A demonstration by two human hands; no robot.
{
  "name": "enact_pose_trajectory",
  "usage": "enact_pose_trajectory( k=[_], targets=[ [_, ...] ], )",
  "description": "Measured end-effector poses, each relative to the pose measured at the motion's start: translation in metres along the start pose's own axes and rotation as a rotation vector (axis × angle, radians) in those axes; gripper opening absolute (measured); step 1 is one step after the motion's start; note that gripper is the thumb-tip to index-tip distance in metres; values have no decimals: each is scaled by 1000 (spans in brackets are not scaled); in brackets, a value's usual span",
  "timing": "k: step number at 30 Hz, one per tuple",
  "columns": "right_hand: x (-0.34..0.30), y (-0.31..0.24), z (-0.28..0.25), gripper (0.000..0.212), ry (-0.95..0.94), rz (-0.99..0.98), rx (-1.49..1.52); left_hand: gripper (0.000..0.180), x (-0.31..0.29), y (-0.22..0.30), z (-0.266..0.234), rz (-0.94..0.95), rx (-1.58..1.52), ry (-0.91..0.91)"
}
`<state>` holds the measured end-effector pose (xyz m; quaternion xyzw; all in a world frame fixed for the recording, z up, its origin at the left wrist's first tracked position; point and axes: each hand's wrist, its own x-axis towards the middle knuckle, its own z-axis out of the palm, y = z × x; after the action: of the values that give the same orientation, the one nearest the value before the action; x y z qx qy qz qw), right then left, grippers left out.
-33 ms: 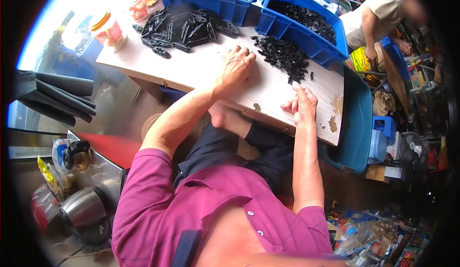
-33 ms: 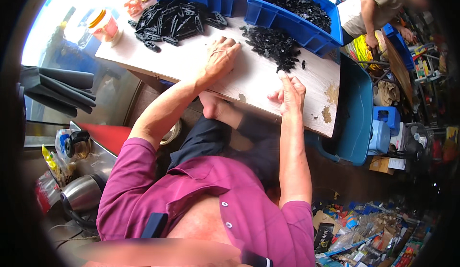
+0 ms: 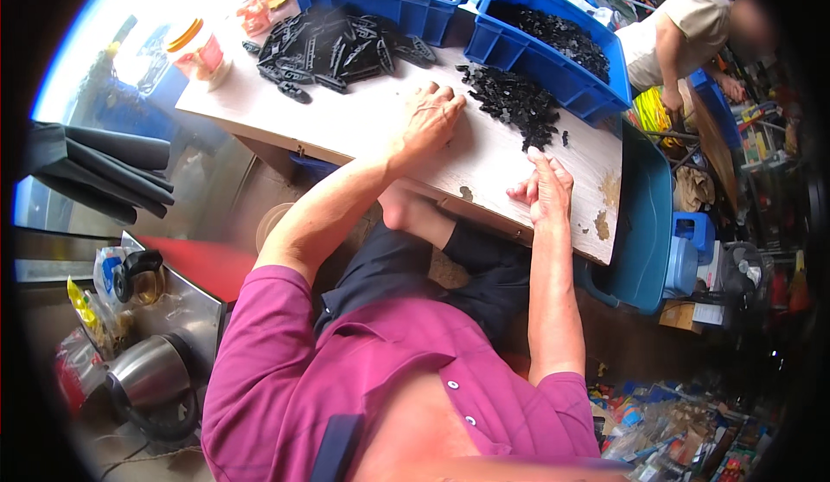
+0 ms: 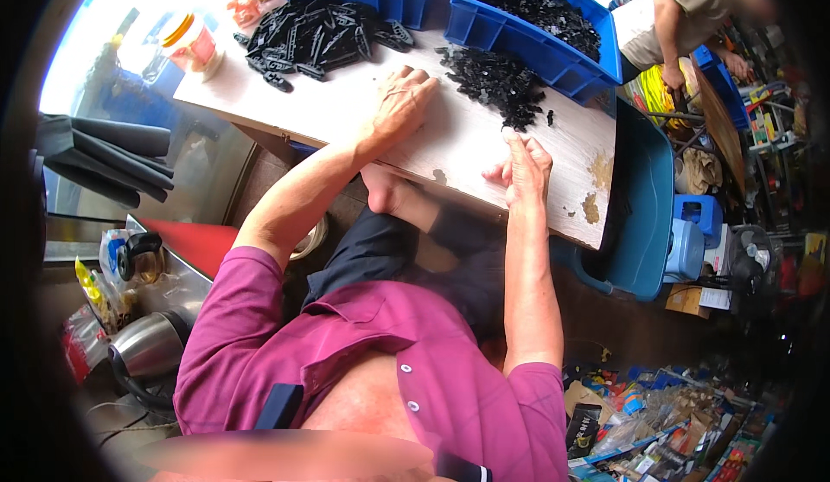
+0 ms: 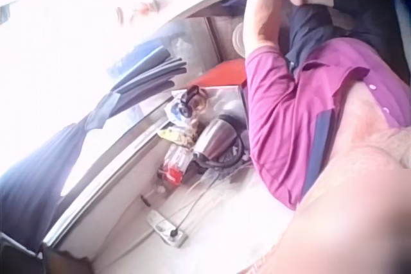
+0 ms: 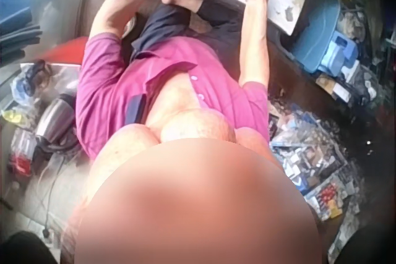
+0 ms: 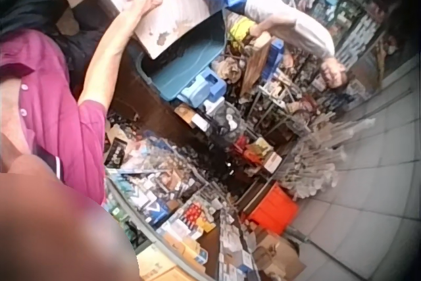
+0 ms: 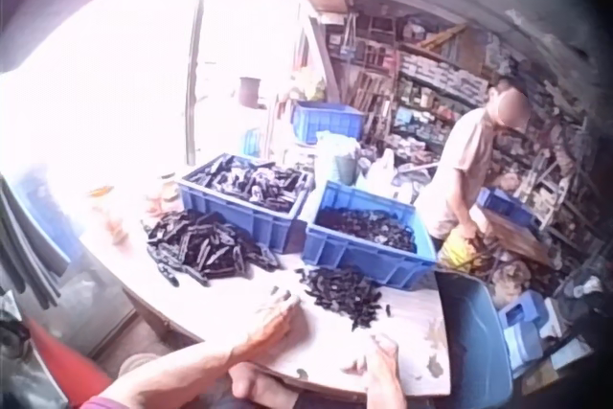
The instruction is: The person takes plastic clips and components from storage bins onto the table and assembles the pieces together by hand.
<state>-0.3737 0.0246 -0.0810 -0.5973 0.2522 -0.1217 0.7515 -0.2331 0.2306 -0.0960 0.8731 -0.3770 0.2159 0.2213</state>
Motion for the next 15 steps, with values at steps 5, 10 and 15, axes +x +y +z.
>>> enact_pose_trajectory(
  k=[5, 10, 15],
  targets=[
    [1, 0, 18, 27, 12, 49, -15, 31, -5, 7, -11, -36, -100, -14],
    [4, 2, 38, 30, -77, 51, -75, 21, -21, 29, 2, -95, -470, 144],
    [-1, -3, 53, 30, -114, 26, -170, 18, -29, 55, -15, -39, -518, -8]
  ],
)
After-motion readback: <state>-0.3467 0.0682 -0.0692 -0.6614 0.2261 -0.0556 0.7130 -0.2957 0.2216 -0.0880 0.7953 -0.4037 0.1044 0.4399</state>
